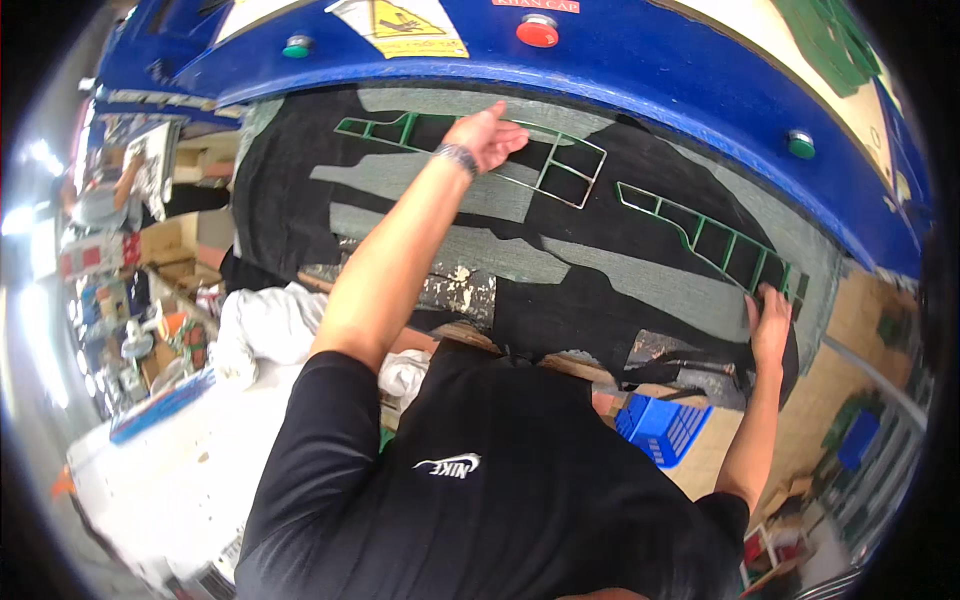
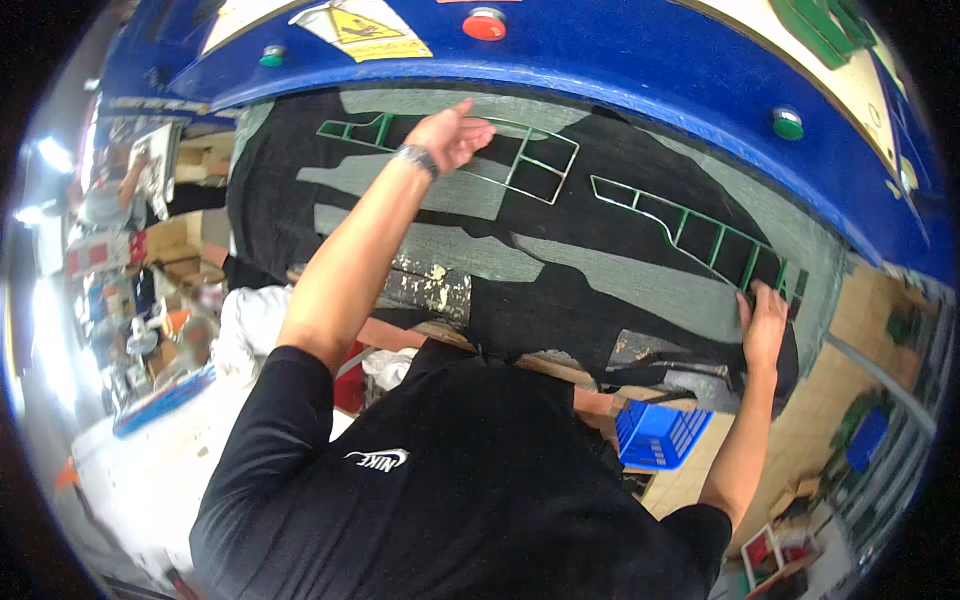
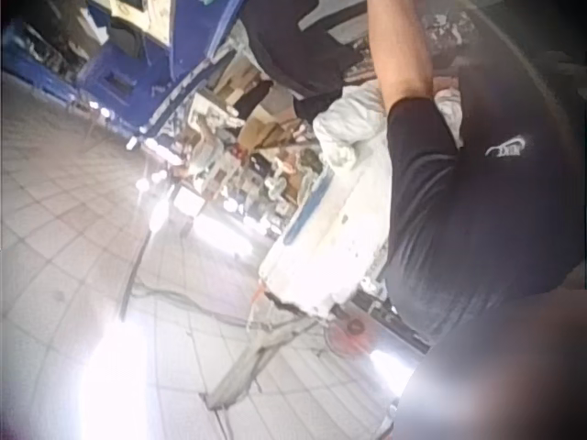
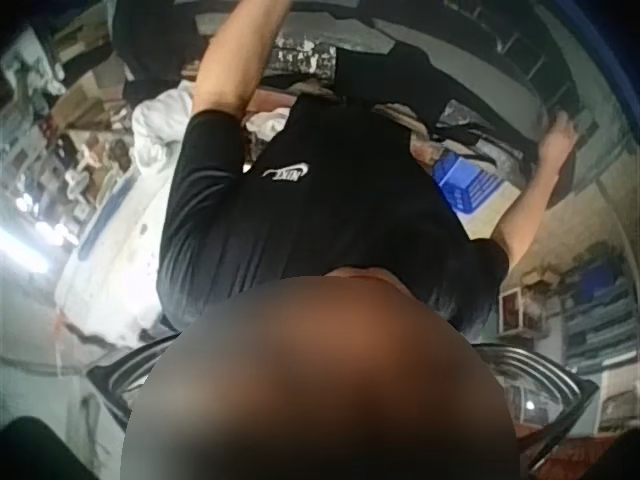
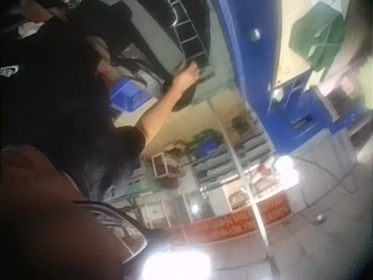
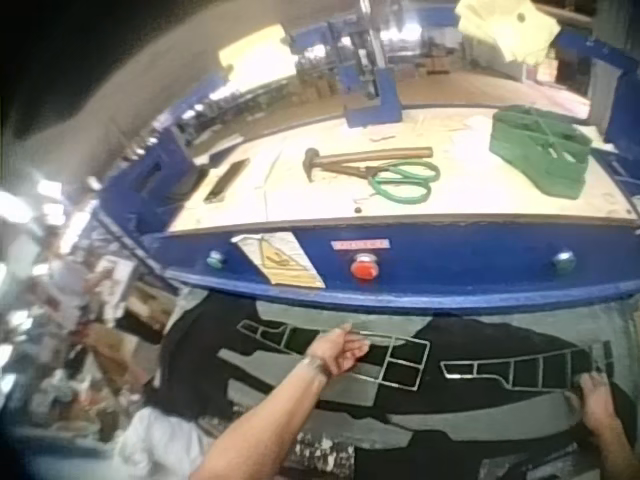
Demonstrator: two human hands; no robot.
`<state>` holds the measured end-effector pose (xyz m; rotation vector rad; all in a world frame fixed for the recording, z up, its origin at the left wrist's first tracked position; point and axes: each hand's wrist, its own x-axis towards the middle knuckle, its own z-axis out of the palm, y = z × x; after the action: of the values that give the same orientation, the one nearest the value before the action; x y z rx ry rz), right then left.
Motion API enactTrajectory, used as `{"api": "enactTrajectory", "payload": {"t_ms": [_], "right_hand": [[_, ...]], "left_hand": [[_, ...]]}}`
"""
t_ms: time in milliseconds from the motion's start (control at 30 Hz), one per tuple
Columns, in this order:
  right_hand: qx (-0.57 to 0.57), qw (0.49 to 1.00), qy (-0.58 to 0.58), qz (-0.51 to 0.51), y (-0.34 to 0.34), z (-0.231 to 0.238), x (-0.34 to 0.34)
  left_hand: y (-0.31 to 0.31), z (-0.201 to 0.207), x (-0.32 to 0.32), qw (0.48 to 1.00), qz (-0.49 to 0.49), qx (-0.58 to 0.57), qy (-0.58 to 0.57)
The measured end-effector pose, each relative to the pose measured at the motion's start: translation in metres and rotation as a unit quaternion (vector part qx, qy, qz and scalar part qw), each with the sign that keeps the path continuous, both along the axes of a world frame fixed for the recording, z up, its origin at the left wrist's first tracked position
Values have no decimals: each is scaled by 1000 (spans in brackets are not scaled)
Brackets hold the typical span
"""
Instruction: Cutting and organizing fabric or leather pieces using plastic templates and an industrial machine in a shoe factory.
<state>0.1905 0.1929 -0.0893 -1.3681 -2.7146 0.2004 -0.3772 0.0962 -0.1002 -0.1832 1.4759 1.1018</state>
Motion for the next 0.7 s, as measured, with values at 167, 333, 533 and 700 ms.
{"api": "enactTrajectory", "payload": {"t_ms": [167, 333, 533, 700], "right_hand": [[46, 992, 12, 121, 9, -13, 20], [9, 987, 58, 153, 22, 7, 14], [-68, 985, 103, 118, 27, 64, 11], [-219, 965, 122, 71, 22, 95, 14]], "left_hand": [[28, -13, 23, 975, -39, -120, 183], [31, -27, 15, 940, -2, -162, 299], [-2, 5, 19, 924, -52, -171, 337], [-56, 33, 45, 947, -1, -65, 315]]}}
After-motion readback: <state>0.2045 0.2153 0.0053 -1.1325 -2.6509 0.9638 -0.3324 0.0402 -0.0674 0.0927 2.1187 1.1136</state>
